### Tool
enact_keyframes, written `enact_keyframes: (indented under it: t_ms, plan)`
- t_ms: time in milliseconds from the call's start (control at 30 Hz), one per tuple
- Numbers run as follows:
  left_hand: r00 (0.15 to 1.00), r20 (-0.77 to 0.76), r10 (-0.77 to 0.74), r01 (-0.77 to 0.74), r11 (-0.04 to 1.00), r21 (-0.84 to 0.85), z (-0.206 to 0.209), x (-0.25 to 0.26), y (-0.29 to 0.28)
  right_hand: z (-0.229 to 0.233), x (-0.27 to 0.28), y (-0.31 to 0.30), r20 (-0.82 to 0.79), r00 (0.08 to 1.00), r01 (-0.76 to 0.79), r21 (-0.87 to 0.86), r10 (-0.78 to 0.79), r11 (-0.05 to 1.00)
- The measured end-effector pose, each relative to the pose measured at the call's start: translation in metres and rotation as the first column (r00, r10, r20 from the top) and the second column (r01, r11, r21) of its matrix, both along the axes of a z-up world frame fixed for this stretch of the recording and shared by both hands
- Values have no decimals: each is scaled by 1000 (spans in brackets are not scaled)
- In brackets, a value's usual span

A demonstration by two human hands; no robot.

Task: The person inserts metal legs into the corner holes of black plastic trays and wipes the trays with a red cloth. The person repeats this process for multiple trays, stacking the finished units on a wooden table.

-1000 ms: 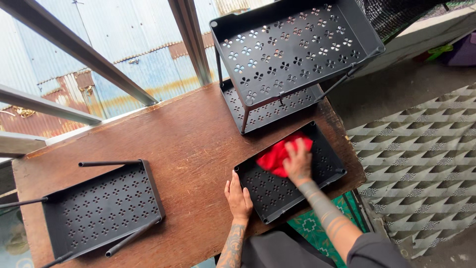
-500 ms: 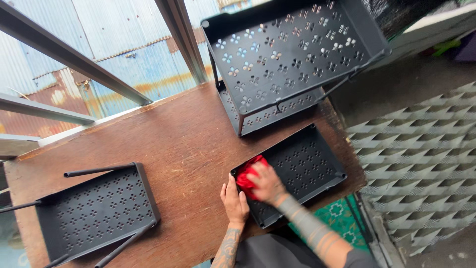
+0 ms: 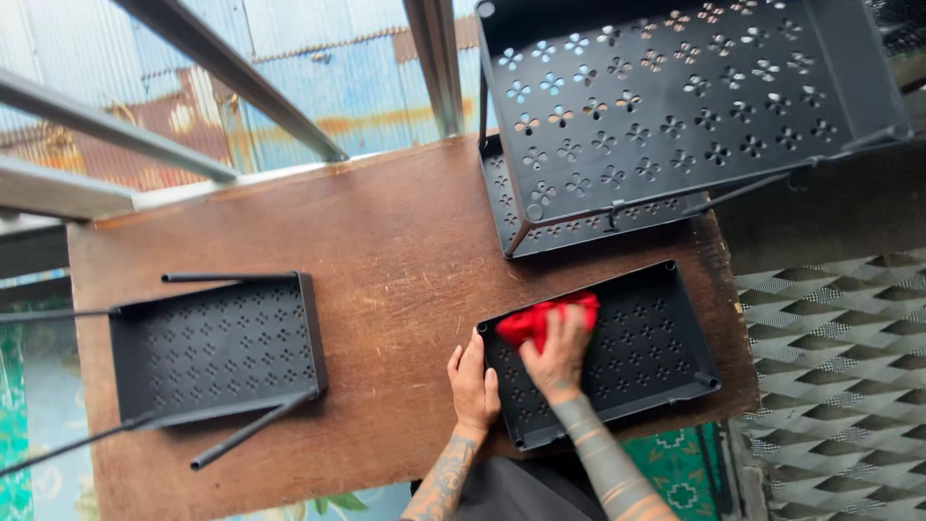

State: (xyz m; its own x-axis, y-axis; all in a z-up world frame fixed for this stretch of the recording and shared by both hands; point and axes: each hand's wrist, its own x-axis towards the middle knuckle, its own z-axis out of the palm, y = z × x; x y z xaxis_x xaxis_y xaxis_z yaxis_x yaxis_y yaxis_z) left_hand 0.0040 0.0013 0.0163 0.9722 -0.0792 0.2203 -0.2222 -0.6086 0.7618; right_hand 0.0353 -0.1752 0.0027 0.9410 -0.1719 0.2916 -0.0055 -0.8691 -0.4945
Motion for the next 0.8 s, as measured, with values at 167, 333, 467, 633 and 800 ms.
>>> enact_keyframes:
  t_ms: [167,333,467,633,800]
  plan:
    - [1000,3,13,-13,1000,14,0,0,0,16,-16,-10,-85,870,-482,52,485,875]
    - [1000,1,18,-18,999,28,-1,-1,-2,16,5,-139,-147,966,-220,-48,211,974]
    - [1000,8,-3,2,997,80,-4,1,0,11,15,-175,-70,996,-51,-53,47,997]
    - [1000,-8,-3,4,997,80,-4,-1,-4,18,13,-55,-91,992,74,-125,-86,989]
    - [1000,-7,0,0,998,64,-9,-3,-2,37,-11,38,-42,963,-263,56,265,963]
